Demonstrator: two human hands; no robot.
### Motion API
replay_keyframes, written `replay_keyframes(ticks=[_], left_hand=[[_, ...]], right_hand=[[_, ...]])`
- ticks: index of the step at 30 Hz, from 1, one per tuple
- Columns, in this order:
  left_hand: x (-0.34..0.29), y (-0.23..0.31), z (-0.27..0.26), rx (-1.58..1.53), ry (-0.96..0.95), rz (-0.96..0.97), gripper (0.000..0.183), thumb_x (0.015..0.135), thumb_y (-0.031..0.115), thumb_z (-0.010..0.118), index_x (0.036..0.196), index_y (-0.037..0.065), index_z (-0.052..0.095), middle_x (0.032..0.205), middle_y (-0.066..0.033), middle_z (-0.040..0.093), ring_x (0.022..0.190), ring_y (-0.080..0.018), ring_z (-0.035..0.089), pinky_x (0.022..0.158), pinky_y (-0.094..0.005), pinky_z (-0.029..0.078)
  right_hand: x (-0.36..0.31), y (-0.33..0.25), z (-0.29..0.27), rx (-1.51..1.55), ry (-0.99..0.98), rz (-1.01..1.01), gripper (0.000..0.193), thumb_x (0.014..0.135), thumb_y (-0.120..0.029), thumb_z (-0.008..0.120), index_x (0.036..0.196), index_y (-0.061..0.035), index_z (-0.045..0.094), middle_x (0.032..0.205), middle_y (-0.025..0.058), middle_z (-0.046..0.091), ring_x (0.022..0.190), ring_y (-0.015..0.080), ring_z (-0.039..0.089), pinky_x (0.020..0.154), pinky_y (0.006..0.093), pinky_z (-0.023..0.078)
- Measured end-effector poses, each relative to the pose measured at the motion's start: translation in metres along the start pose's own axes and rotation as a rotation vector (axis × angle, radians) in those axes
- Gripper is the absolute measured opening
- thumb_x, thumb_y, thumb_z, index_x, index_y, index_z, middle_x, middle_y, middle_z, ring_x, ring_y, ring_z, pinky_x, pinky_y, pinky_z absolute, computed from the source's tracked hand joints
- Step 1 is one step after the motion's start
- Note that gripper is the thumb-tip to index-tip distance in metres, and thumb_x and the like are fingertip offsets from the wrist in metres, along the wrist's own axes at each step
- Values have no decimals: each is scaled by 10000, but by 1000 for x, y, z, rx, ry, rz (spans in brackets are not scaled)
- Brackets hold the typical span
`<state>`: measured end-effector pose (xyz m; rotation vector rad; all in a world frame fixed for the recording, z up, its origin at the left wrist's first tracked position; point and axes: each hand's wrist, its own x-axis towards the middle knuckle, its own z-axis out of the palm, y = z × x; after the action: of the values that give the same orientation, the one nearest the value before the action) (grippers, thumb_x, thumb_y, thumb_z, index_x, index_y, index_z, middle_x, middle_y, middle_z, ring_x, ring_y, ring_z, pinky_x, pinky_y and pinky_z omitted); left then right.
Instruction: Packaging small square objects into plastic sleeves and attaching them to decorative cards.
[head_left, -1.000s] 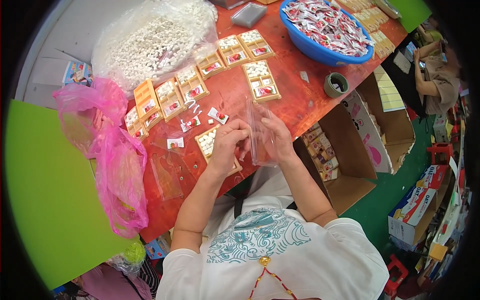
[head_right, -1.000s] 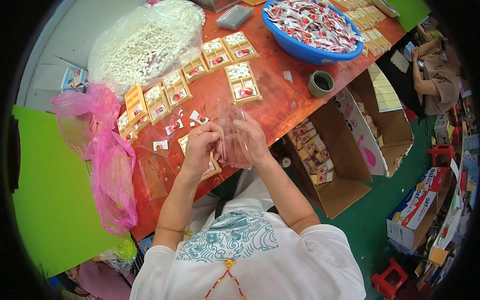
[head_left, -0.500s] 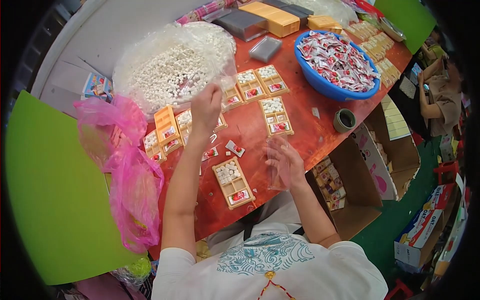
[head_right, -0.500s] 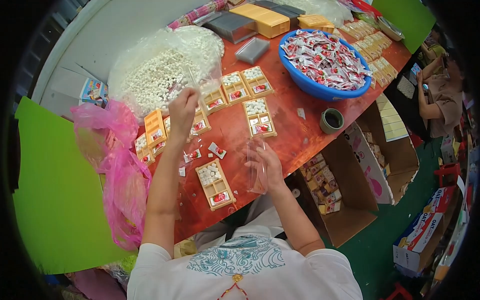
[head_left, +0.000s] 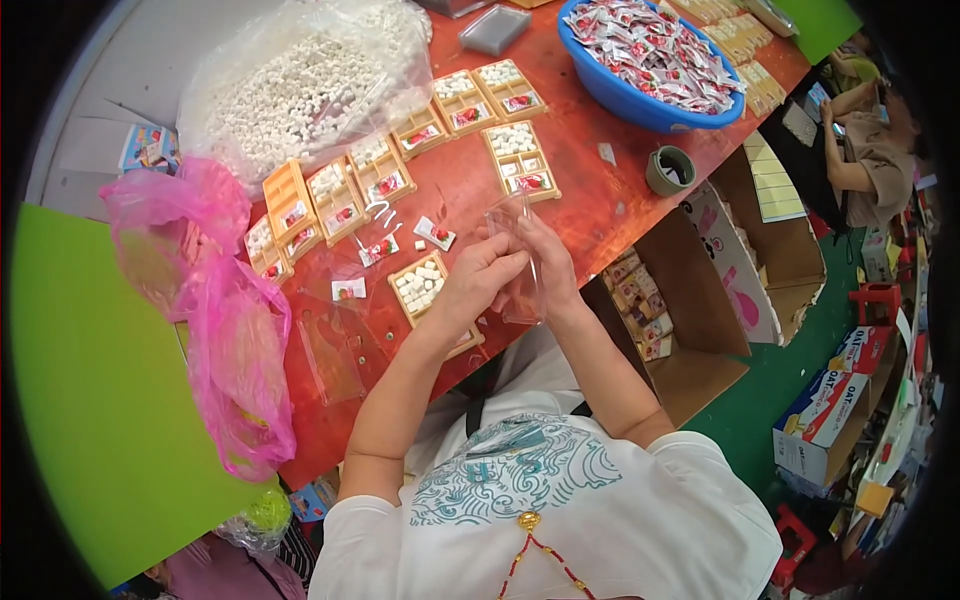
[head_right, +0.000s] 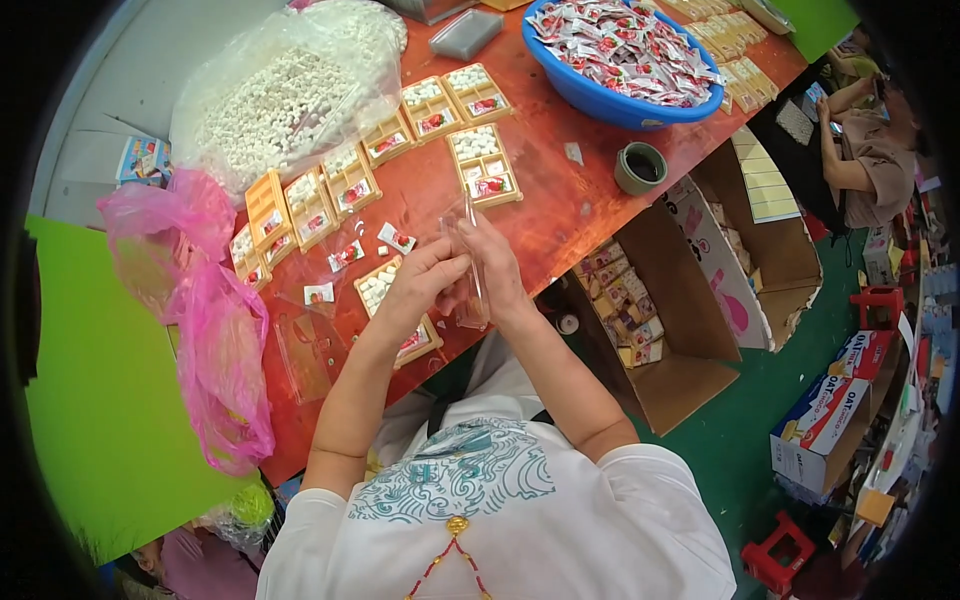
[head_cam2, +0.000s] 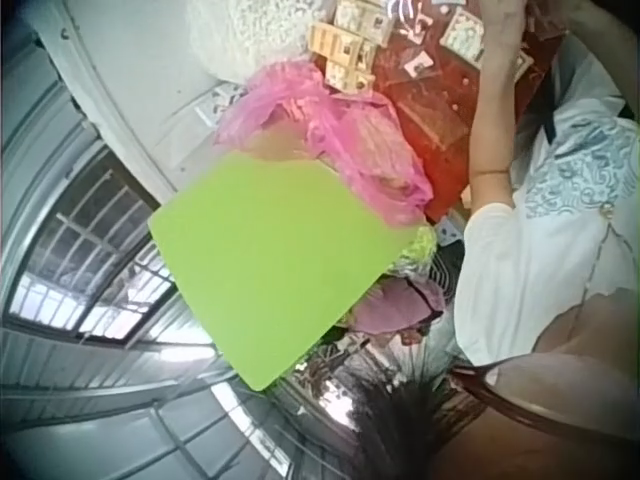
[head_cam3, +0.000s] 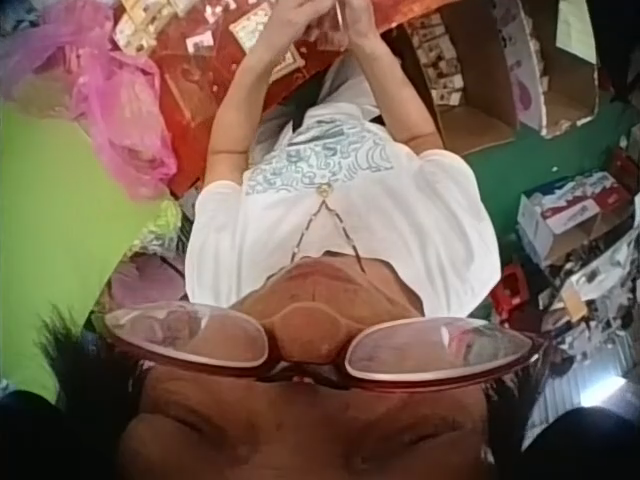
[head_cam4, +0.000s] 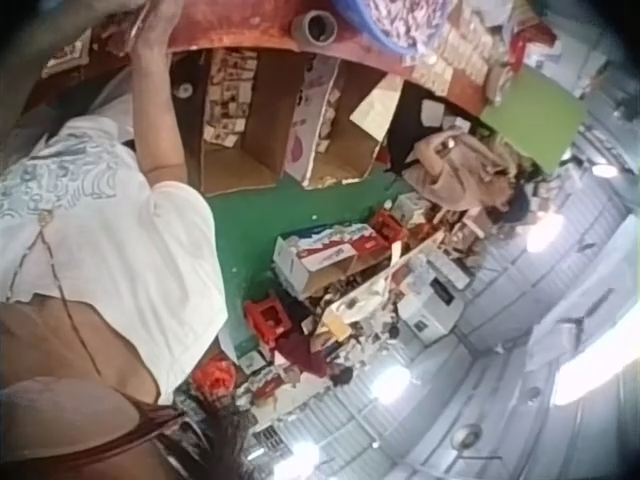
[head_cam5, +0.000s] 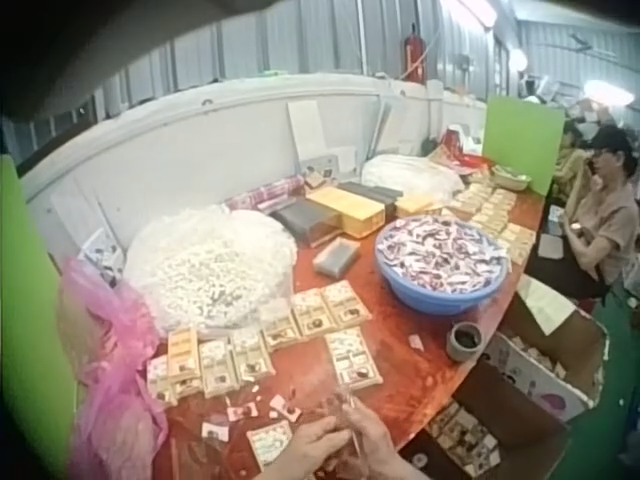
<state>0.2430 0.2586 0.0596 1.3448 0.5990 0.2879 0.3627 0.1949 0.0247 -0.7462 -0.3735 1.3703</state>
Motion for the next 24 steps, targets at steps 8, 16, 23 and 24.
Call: replay_keyframes(ticks=[8, 16, 23, 24], left_hand=[[-17, -12, 18, -258, 10, -15, 195, 951, 197, 481, 865, 39, 559, 639, -32, 558, 476, -76, 485, 434, -194, 369], [-18, -23, 22, -345, -7, -4, 196, 943, 193, 482, 888, 21, 559, 657, -69, 573, 489, -109, 507, 441, -198, 389], [-16, -28, 23, -376, 0, -9, 206, 977, 201, 451, 893, 41, 550, 647, -42, 570, 461, -84, 490, 430, -195, 366], [-16, -28, 23, -372, 2, -15, 208, 979, 202, 449, 894, 42, 551, 649, -43, 572, 457, -83, 487, 431, -195, 365]], right_hand=[[-13, 4, -10, -90, -25, 33, 562, 943, -345, 443, 1376, 10, 388, 1155, 159, 572, 888, 172, 631, 629, 265, 544], [-20, 5, -1, -143, 36, 30, 600, 949, -370, 405, 1401, 22, 358, 1300, 193, 518, 910, 177, 635, 589, 236, 536], [-17, 12, -6, -101, 84, 59, 640, 941, -401, 409, 1411, 27, 337, 1386, 212, 432, 1145, 235, 543, 871, 291, 496], [-16, 14, -8, -91, 81, 41, 646, 940, -406, 410, 1414, 26, 332, 1392, 215, 424, 1147, 238, 542, 873, 292, 495]])
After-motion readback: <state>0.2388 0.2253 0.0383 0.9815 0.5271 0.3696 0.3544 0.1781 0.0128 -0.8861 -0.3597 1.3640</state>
